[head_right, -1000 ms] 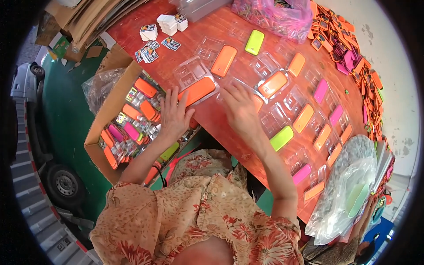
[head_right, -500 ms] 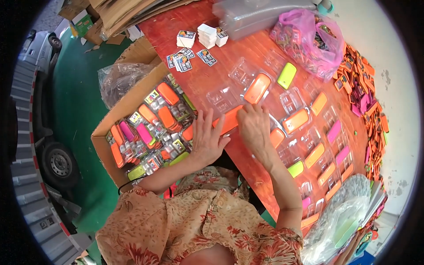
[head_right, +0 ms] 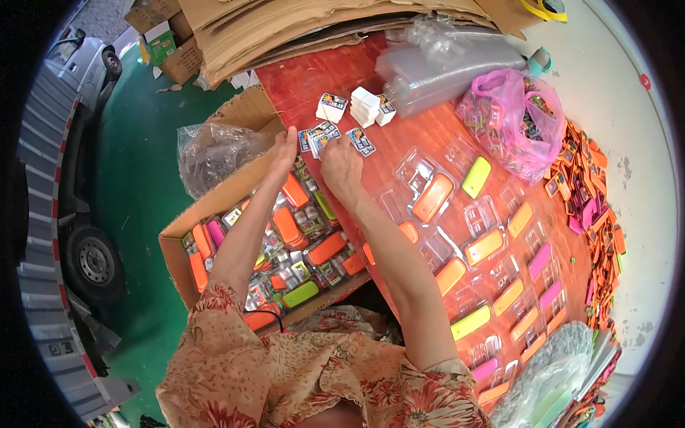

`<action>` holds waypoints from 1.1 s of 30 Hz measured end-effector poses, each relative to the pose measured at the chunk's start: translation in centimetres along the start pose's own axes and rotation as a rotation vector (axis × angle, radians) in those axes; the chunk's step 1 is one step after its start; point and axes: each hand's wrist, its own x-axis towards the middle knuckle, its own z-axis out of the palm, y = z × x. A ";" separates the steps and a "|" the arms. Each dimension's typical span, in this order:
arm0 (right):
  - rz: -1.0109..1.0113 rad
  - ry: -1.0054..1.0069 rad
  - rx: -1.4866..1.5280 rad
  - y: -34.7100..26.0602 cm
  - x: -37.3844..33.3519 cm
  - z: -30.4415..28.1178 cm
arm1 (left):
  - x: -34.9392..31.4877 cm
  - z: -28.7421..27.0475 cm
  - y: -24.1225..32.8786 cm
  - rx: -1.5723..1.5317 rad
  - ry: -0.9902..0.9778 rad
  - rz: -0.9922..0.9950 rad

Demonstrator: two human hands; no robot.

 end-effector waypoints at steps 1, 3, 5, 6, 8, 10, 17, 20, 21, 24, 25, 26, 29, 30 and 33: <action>-0.006 0.012 -0.024 0.8 -0.1 0.1 | -0.8 0.7 2.1 -0.081 -0.066 -0.073; -0.047 0.025 -0.019 1.1 -0.3 0.0 | -1.1 1.3 3.2 -0.291 -0.238 -0.426; -0.087 -0.009 -0.005 -0.3 -0.2 0.3 | 1.0 1.9 0.0 -0.375 -0.098 -0.274; -0.101 -0.031 -0.001 -0.2 -0.1 0.3 | 0.8 2.1 0.2 -0.563 -0.159 -0.326; -0.085 -0.043 -0.006 -0.1 -0.2 0.2 | 0.0 2.3 0.3 -0.648 -0.304 -0.364; -0.130 -0.044 -0.022 0.0 -0.4 0.1 | -1.3 2.2 1.4 -0.799 -0.380 -0.448; -0.199 -0.129 -0.017 -0.6 -0.3 -0.1 | -1.3 3.3 -0.5 -0.724 -0.082 -0.255; -0.221 -0.169 0.019 0.4 1.1 -0.8 | -1.6 3.2 0.4 -0.696 -0.117 -0.316; -0.222 -0.167 0.018 0.3 1.7 -0.9 | -2.0 2.9 1.1 -0.685 -0.134 -0.316; -0.320 -0.055 -0.010 0.0 3.1 -0.7 | -2.7 2.5 1.4 -0.760 -0.211 -0.327; -0.290 -0.108 -0.058 0.2 3.6 -0.4 | -3.0 2.5 1.6 -0.749 -0.178 -0.316; -0.258 -0.160 -0.107 0.6 4.0 -0.3 | -3.1 2.5 1.9 -0.752 -0.177 -0.314; -0.259 -0.183 -0.160 0.9 4.2 0.1 | -3.9 2.4 2.0 -0.893 -0.199 -0.267; -0.248 -0.191 -0.168 0.7 4.2 0.1 | -3.8 2.4 1.6 -0.896 -0.191 -0.269; -0.258 -0.181 -0.163 0.3 3.8 -0.1 | -4.0 2.8 0.7 -0.917 -0.144 -0.189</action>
